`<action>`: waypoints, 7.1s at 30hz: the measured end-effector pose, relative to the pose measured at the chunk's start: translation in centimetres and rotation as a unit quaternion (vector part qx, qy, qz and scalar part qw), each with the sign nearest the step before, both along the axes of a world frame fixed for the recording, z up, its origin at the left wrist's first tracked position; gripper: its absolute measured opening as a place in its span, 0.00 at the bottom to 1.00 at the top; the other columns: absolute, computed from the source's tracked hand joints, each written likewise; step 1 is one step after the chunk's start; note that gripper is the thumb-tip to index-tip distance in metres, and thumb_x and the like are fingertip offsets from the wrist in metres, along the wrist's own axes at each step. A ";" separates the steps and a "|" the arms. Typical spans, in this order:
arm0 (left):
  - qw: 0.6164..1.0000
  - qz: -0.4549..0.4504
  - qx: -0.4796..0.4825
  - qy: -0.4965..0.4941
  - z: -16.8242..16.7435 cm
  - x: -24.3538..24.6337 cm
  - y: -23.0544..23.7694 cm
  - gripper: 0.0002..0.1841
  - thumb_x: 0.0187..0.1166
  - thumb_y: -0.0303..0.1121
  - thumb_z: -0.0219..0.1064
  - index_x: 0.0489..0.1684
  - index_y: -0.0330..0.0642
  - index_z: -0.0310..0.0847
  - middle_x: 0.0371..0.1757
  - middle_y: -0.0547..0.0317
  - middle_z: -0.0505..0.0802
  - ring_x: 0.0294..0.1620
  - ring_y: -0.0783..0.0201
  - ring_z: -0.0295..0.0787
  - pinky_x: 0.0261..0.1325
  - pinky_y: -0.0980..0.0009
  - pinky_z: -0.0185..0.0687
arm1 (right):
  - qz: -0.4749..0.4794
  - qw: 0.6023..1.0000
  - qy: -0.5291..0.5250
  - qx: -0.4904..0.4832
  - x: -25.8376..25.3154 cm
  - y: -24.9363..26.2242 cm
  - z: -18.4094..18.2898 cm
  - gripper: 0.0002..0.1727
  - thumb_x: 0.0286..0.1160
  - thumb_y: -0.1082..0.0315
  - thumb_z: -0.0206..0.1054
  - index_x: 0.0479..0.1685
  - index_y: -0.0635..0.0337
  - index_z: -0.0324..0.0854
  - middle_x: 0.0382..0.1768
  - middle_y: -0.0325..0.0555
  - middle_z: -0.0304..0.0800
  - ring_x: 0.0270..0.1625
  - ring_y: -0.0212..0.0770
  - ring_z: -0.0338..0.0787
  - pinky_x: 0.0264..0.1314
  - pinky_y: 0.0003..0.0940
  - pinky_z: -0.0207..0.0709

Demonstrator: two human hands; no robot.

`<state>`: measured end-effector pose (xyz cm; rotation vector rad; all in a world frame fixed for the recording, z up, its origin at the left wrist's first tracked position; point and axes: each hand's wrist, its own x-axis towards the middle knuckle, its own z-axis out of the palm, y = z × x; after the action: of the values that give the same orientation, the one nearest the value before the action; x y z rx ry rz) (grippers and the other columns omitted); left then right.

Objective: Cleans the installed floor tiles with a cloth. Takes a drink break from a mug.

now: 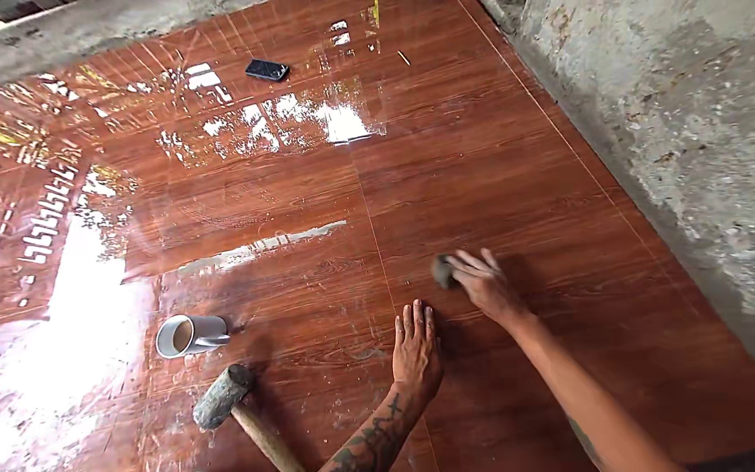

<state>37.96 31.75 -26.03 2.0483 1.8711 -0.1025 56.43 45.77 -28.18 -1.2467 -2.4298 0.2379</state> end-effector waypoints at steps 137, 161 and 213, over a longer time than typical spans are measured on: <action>0.976 -0.066 -0.167 0.124 3.8 0.4 5.7 0.65 0.58 0.50 0.85 0.90 0.21 0.42 0.92 0.22 0.48 0.92 0.29 0.48 0.92 0.41 0.41 | -0.590 0.803 -0.004 -0.082 19.8 -12.4 2.2 0.17 0.76 0.78 0.62 0.62 0.65 0.87 0.66 0.62 0.87 0.70 0.61 0.86 0.75 0.58 0.78; 0.975 -0.064 -0.175 0.119 4.0 0.5 5.8 0.66 0.57 0.49 0.86 0.90 0.19 0.41 0.91 0.19 0.47 0.92 0.26 0.47 0.92 0.40 0.40 | -0.265 0.964 -0.014 -0.005 9.0 -21.7 0.1 0.15 0.84 0.71 0.61 0.60 0.57 0.91 0.66 0.45 0.92 0.74 0.45 0.88 0.81 0.53 0.77; 0.985 -0.081 -0.145 0.052 3.4 -1.0 5.3 0.64 0.57 0.48 0.89 0.88 0.19 0.47 0.91 0.20 0.50 0.91 0.26 0.48 0.91 0.35 0.40 | -0.575 0.810 -0.060 -0.092 23.7 -25.1 2.5 0.18 0.85 0.74 0.55 0.64 0.66 0.86 0.69 0.59 0.89 0.70 0.61 0.89 0.75 0.63 0.78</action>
<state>36.95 37.01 -22.59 2.0178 1.6324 -0.5023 80.08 20.68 -25.65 -2.5891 -1.3217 0.0237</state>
